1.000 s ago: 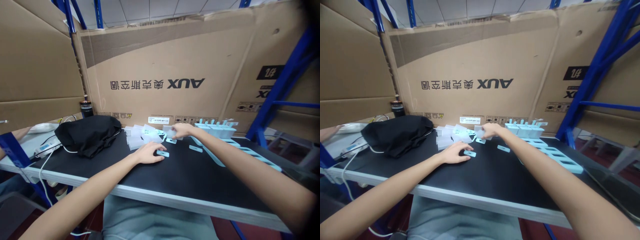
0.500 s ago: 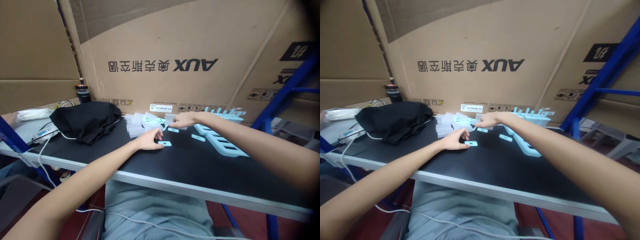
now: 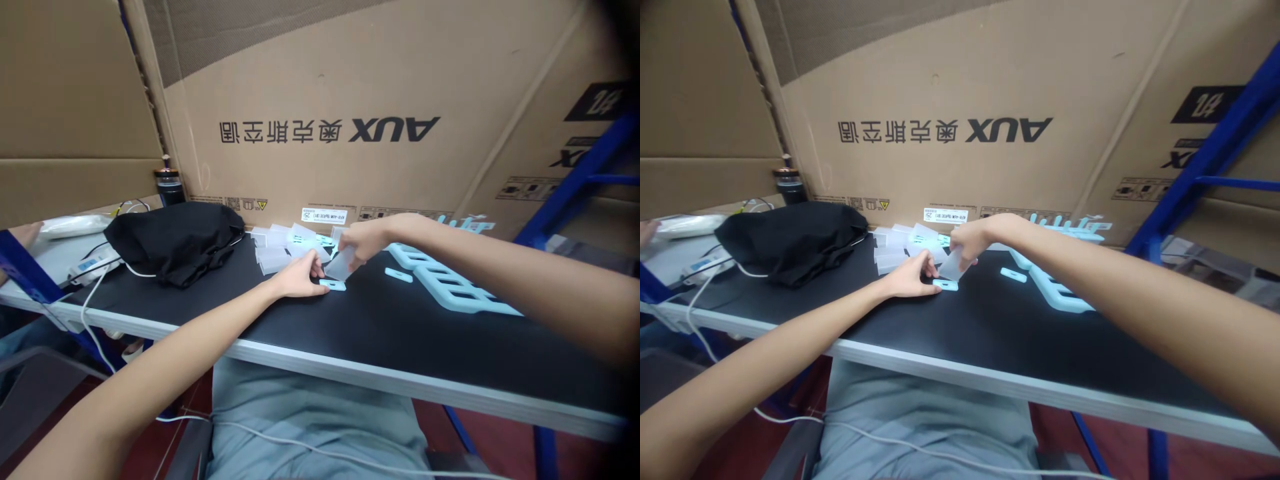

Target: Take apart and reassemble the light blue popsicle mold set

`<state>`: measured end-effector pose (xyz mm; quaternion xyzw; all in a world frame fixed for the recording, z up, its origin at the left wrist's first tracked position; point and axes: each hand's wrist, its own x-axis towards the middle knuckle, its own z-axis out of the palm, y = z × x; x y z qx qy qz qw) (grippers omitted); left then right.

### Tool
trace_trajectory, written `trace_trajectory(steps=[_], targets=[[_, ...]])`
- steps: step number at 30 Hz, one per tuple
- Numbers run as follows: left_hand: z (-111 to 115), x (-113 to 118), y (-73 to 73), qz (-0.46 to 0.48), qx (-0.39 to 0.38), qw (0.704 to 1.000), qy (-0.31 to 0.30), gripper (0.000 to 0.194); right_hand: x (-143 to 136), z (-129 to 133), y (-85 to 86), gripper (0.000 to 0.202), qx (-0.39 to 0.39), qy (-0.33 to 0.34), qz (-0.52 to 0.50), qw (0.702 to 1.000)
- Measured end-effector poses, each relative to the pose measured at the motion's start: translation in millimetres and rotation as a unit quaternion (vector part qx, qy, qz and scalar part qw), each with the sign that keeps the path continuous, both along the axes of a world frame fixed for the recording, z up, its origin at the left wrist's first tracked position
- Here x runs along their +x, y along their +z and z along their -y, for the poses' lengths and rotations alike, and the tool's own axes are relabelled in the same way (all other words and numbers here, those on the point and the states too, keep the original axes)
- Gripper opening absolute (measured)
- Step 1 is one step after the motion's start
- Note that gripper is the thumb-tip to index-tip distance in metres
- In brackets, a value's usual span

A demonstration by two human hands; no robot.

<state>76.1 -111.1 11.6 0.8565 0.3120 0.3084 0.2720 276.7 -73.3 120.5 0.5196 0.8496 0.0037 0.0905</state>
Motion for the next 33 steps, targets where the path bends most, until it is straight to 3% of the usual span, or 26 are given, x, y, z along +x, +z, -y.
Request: trace_trajectory(steps=[3, 10, 16, 25, 33], targets=[[0, 0, 0.4, 0.002, -0.004, 1.000, 0.001, 0.046, -7, 3, 2.6, 0.032, -0.091, 0.051, 0.035, 0.994], [-3, -1, -0.1, 0.002, 0.000, 1.000, 0.008, 0.049, -22, 22, 13.5, 0.037, -0.114, 0.083, 0.045, 0.989], [-5, -2, 1.4, -0.013, 0.006, 1.000, 0.006, 0.051, -34, 31, 13.5, 0.035, -0.124, 0.053, 0.000, 0.991], [-9, -1, -0.8, -0.002, 0.005, 1.000, -0.020, 0.046, -44, 30, 13.9, 0.035, -0.109, 0.055, 0.118, 0.985], [-9, -2, -2.3, -0.006, 0.023, 1.000, -0.019, 0.043, -49, 37, 11.4, 0.027, -0.177, 0.029, 0.092, 0.980]])
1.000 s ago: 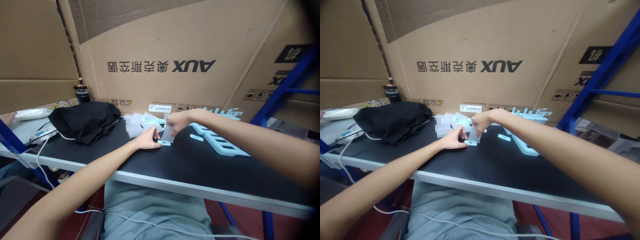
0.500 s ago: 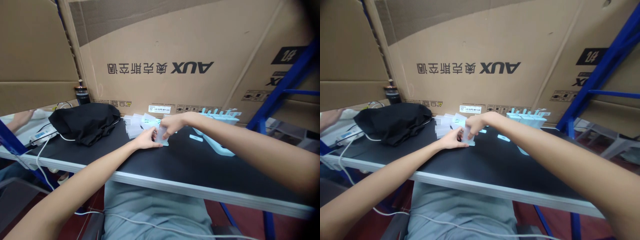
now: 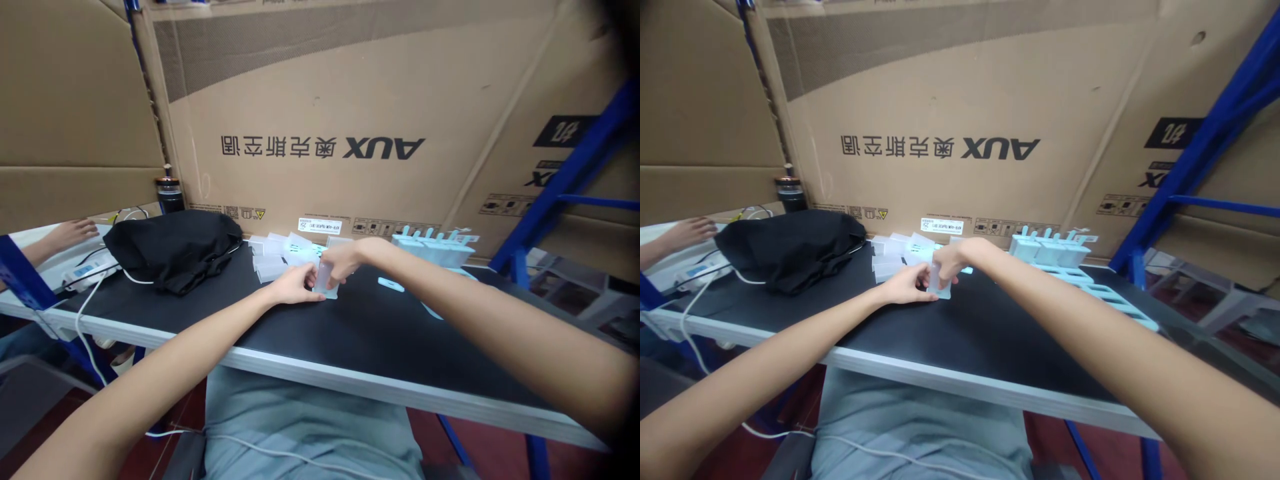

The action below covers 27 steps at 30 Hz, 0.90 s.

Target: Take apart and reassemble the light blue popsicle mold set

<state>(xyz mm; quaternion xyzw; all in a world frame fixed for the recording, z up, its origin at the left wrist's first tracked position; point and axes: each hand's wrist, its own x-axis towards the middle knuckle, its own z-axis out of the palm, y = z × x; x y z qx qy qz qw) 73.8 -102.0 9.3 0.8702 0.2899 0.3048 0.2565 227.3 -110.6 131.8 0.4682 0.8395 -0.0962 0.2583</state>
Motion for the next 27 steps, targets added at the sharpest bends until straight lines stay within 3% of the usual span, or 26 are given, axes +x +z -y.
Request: trace_trajectory(steps=[4, 13, 17, 21, 24, 27], targets=[[1, -1, 1.8, -0.003, 0.004, 1.000, -0.007, 0.043, 0, -1, -2.3, 0.030, 0.013, -0.018, 0.006, 1.000], [2, 0, -2.1, 0.026, -0.005, 0.999, -0.017, 0.042, 7, -1, -0.4, 0.034, 0.018, 0.012, -0.034, 0.999], [1, 1, -1.2, 0.125, -0.057, 0.991, -0.001, 0.049, 32, 8, -7.9, 0.036, 0.027, 0.028, -0.191, 0.981], [2, 3, 6.1, 0.282, -0.090, 0.955, 0.014, 0.050, 58, 14, -33.9, 0.046, 0.035, -0.002, -0.383, 0.923], [4, 3, 12.9, 0.367, -0.089, 0.925, 0.033, 0.054, 68, 9, -50.6, 0.044, 0.067, -0.012, -0.377, 0.923], [6, 2, 17.8, 0.413, -0.078, 0.905, 0.069, 0.055, 74, 5, -52.0, 0.035, 0.158, -0.008, -0.346, 0.925]])
